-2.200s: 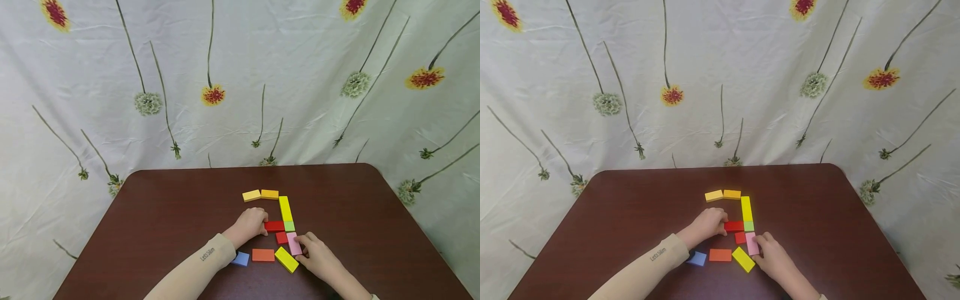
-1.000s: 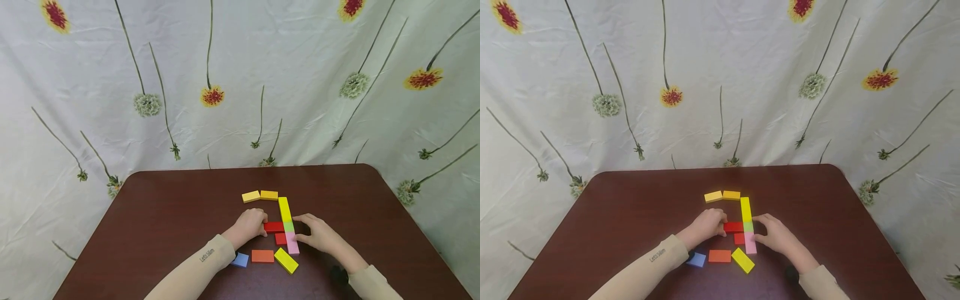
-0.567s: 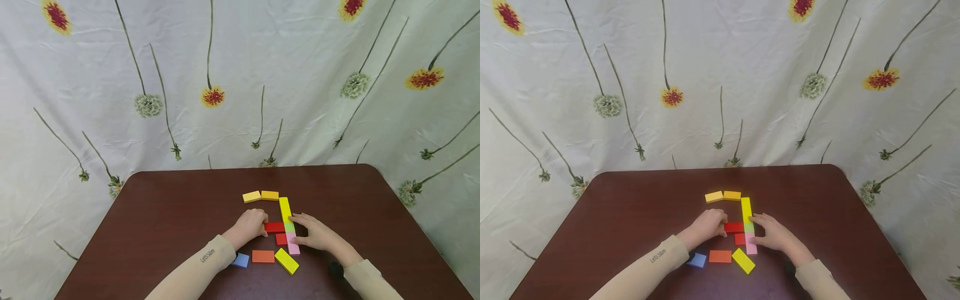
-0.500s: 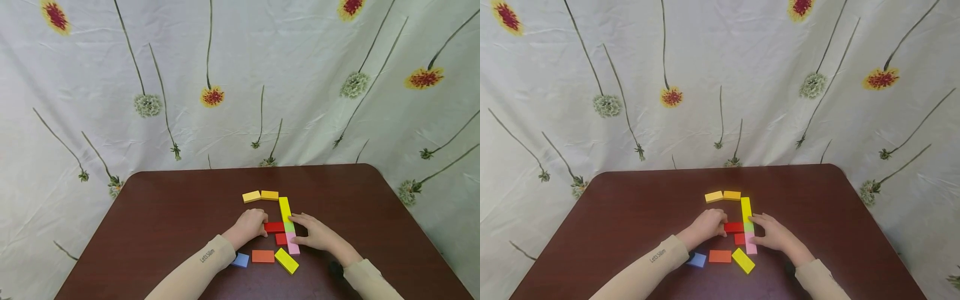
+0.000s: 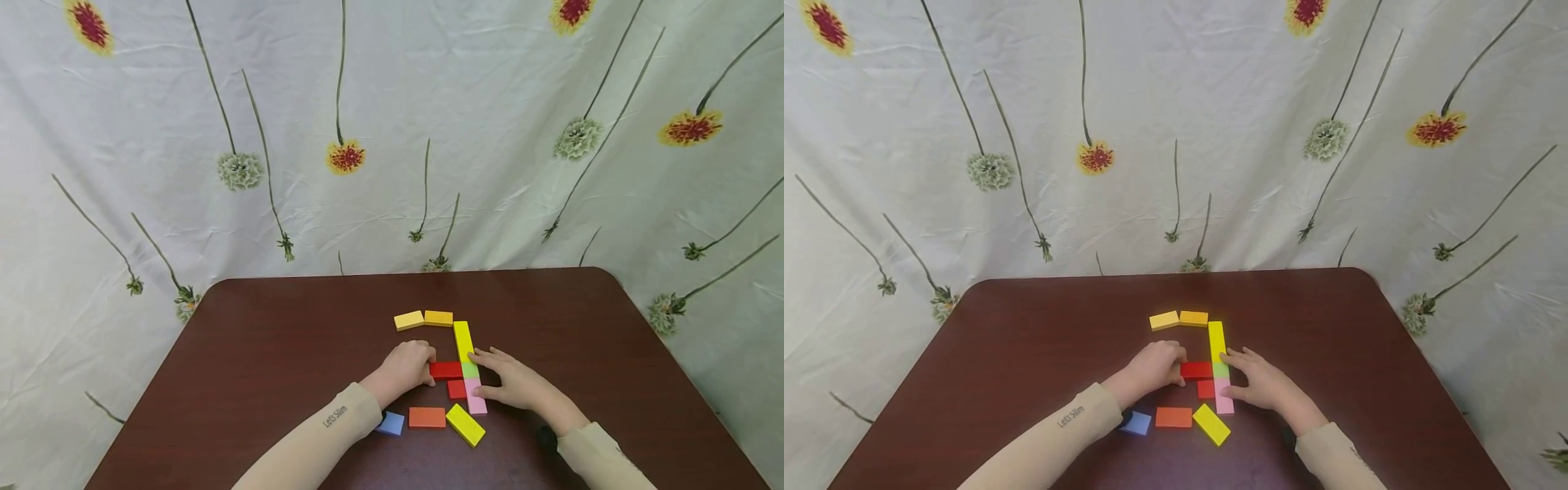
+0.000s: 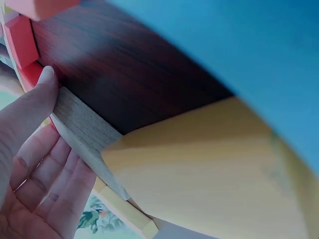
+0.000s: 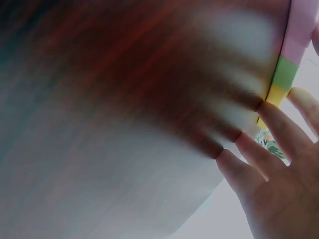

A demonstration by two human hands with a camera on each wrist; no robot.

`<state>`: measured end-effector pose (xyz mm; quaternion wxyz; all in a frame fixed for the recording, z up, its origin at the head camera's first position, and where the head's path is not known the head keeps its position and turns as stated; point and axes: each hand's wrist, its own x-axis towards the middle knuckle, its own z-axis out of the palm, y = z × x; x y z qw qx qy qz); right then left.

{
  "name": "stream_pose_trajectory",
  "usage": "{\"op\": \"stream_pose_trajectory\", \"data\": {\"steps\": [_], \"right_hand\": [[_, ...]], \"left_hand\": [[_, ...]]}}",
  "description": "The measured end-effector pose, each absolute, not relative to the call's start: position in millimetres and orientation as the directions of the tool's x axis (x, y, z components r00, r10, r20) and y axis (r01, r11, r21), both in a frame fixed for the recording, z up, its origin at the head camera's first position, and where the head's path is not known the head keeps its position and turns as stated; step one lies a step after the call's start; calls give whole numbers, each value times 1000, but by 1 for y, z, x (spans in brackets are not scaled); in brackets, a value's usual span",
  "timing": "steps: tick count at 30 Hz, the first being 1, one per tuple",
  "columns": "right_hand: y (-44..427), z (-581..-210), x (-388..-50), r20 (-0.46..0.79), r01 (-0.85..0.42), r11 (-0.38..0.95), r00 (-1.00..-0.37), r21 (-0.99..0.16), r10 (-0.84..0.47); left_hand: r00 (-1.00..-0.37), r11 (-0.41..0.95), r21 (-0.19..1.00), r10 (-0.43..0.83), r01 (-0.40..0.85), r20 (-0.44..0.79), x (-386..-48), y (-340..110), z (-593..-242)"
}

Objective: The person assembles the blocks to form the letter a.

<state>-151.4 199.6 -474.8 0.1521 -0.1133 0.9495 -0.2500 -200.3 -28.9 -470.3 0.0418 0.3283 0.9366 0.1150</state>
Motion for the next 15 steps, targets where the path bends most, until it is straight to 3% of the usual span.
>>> {"op": "stream_pose_trajectory", "data": {"steps": [15], "right_hand": [[199, -474, -151, -240, -129, 865, -931, -485, -273]], "left_hand": [[-764, 751, 290, 639, 593, -92, -202, -32, -468]]}}
